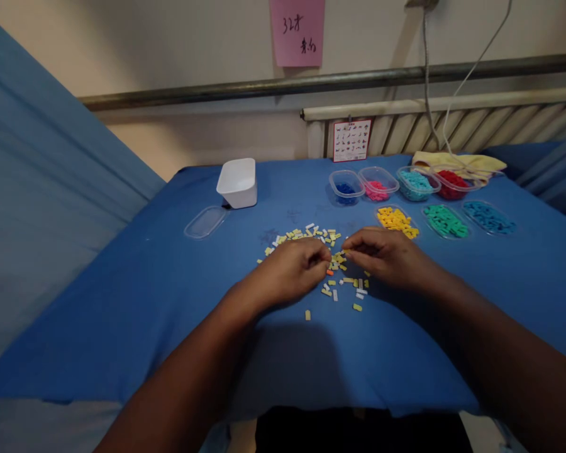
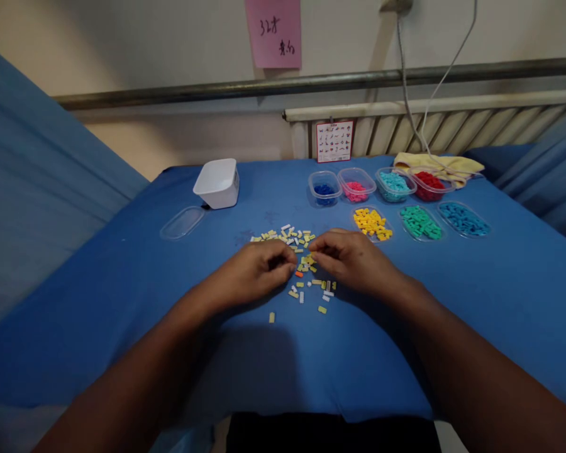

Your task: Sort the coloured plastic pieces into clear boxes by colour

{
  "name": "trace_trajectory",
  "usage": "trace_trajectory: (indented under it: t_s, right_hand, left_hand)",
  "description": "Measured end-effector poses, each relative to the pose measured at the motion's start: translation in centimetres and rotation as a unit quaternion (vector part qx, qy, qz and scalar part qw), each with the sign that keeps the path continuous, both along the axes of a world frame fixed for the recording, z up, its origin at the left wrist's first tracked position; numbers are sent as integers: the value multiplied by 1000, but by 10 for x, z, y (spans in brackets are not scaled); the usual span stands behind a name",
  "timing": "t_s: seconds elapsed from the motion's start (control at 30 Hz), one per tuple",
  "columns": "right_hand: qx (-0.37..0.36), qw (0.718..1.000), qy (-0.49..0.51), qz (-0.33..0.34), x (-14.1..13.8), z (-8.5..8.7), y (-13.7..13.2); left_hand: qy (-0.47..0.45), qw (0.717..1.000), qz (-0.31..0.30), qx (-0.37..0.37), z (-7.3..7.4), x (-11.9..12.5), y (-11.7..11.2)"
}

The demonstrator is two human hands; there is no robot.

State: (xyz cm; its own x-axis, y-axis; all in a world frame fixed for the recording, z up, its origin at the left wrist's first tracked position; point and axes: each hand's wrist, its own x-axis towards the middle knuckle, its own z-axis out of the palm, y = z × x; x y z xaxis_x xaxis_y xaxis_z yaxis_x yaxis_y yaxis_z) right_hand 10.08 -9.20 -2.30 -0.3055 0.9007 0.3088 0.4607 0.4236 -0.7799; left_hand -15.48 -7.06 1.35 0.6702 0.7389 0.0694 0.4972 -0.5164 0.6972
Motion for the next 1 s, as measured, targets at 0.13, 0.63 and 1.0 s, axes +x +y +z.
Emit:
trace_trajectory:
  t_s: [0.13, 0.63, 1.0]
  right_hand:
    - [-134, 980, 143, 16, -21, -16, -3]
    - [-85, 984, 146, -64, -33, -26, 2]
    - [-45, 990, 74, -110, -24, -18, 9]
  left_hand:
    - [-141, 980, 96, -107, -9, 9, -1]
    - [-200, 965, 161, -58, -27, 23, -1]
    - [-248, 951, 118, -143, -32, 35, -6]
